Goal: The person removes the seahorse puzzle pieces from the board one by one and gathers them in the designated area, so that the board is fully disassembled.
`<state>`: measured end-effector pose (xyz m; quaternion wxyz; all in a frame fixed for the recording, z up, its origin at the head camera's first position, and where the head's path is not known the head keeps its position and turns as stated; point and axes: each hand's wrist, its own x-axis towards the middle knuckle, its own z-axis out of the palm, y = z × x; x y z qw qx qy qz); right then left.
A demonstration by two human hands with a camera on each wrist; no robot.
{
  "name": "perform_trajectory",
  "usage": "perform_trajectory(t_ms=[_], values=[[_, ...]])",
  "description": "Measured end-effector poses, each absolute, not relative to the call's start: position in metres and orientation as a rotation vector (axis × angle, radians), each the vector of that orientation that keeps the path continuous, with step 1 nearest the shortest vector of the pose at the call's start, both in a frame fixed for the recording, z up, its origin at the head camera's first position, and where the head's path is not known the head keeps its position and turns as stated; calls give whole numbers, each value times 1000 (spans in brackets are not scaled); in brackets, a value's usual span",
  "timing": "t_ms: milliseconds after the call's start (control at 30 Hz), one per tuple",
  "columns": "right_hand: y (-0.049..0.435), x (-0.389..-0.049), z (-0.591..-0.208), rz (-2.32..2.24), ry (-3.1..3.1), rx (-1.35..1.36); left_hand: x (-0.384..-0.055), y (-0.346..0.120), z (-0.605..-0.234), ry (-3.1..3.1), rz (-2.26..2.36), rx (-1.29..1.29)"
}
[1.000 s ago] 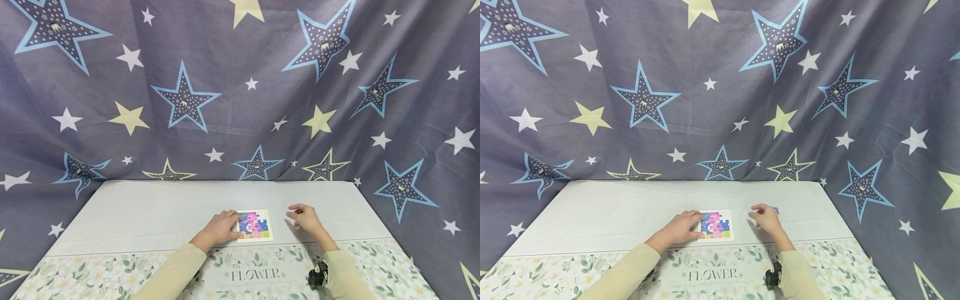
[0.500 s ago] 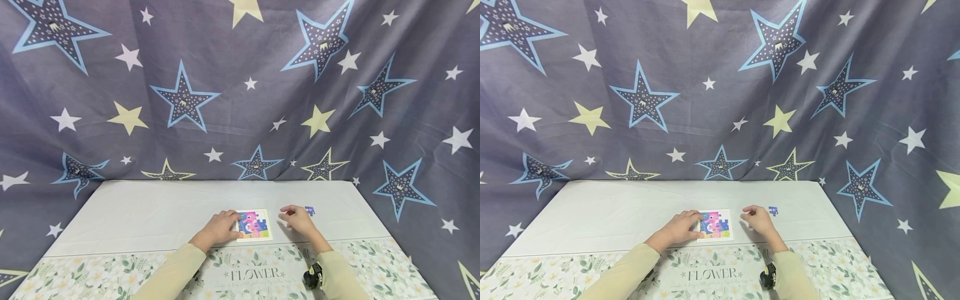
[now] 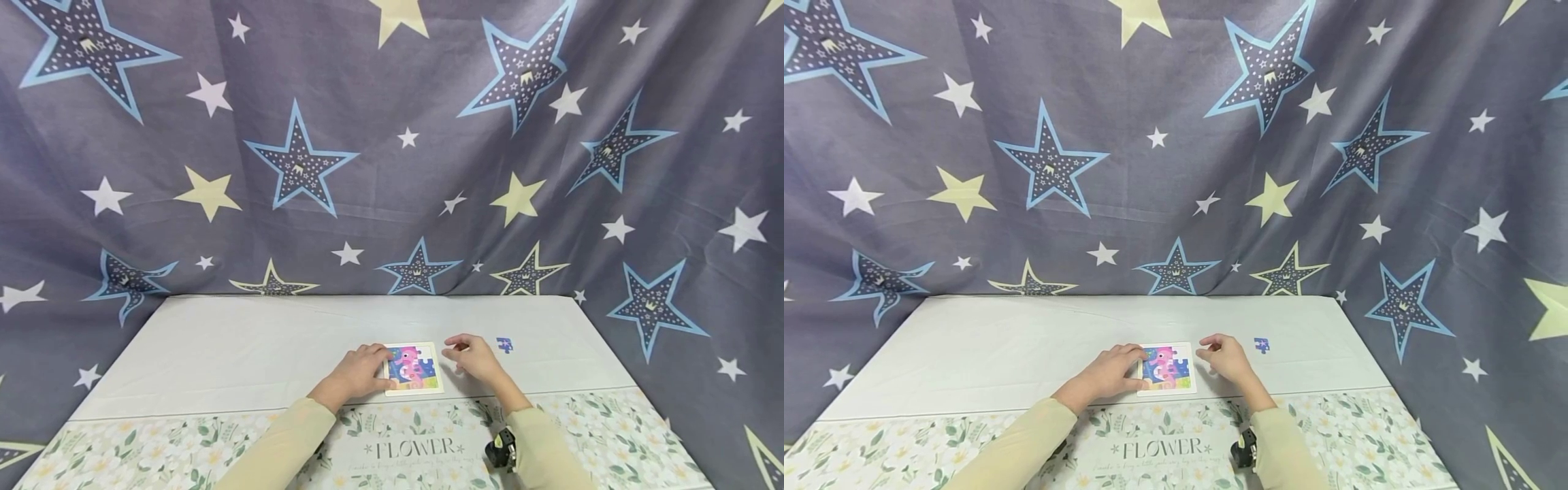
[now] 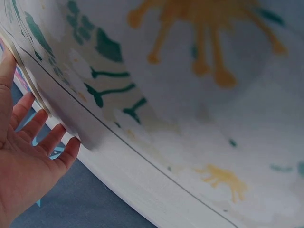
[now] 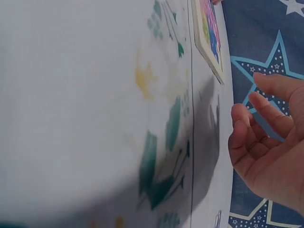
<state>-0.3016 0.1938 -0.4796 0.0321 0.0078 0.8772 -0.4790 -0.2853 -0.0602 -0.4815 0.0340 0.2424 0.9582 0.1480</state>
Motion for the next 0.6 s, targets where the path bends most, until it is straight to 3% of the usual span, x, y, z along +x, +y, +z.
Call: perform_trajectory(t_ms=[600], values=[[167, -301, -483, -1433, 2682, -56, -286, -60, -484, 2937, 453, 729]])
